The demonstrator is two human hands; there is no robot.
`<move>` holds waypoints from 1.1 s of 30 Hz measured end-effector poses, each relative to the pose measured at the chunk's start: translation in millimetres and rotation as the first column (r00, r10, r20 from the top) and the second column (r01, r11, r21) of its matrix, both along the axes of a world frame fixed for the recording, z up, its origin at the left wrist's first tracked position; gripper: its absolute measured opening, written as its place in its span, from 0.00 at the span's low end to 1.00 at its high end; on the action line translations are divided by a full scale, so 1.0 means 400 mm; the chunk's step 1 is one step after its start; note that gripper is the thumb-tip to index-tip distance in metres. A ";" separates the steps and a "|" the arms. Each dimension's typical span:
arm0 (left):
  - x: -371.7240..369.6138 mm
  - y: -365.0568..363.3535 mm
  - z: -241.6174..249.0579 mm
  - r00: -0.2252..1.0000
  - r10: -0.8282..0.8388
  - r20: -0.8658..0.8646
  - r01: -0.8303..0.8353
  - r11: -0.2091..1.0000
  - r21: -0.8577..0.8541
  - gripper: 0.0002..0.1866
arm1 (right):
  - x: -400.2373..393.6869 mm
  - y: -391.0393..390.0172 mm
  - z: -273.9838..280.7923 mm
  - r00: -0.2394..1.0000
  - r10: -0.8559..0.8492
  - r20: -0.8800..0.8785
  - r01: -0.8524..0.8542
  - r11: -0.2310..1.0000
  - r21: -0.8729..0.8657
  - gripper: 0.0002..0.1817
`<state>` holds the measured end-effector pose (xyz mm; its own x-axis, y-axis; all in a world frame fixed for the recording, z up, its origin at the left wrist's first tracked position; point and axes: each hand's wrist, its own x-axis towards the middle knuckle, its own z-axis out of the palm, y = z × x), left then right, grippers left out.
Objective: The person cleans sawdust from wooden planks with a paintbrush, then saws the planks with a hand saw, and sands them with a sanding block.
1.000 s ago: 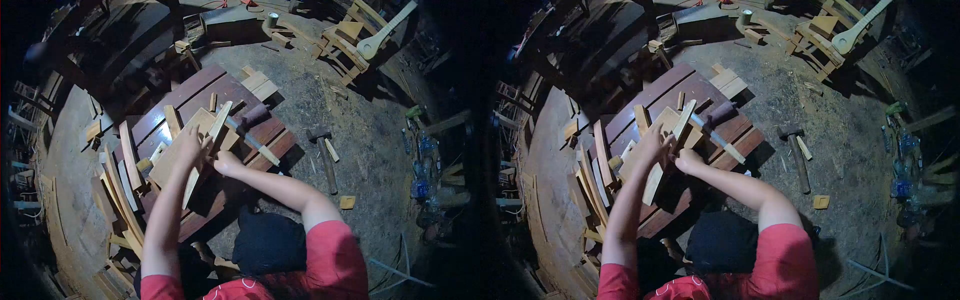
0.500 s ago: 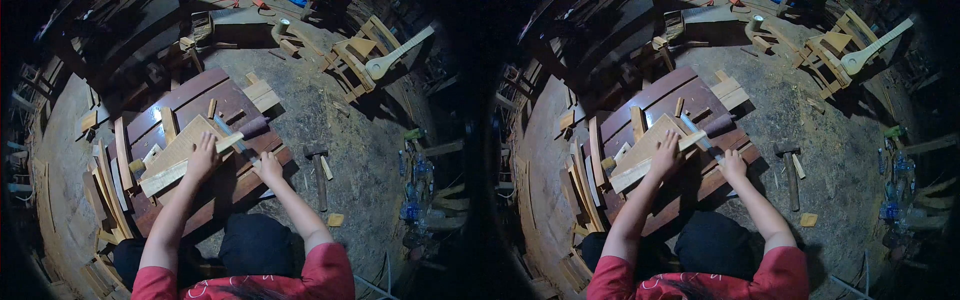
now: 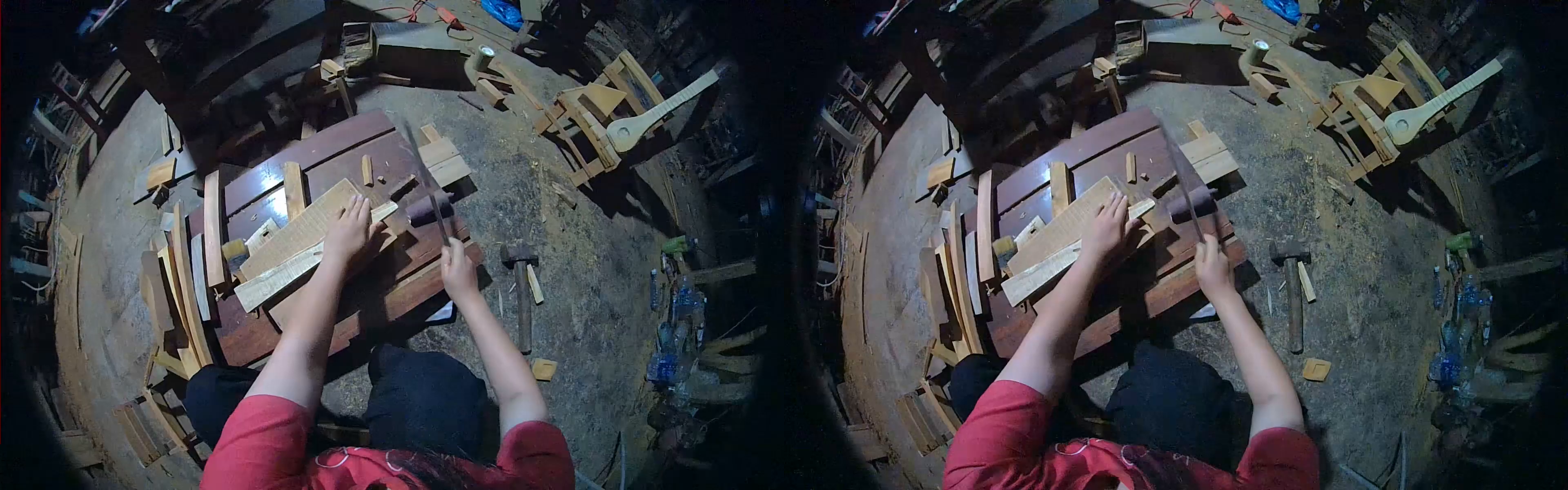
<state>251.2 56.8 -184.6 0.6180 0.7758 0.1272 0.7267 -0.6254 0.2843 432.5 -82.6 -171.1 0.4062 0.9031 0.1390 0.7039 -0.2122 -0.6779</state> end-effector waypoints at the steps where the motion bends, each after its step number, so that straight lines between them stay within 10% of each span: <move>1: -0.003 -0.004 -0.004 0.999 -0.002 0.049 0.001 1.000 0.021 0.29 | -0.010 0.017 0.014 0.999 0.025 -0.047 -0.025 1.000 0.015 0.10; 33: 0.006 -0.009 0.031 0.991 -0.105 0.083 0.107 0.994 -0.018 0.25 | -0.114 0.159 -0.051 0.946 0.117 0.302 -0.044 0.970 -0.237 0.09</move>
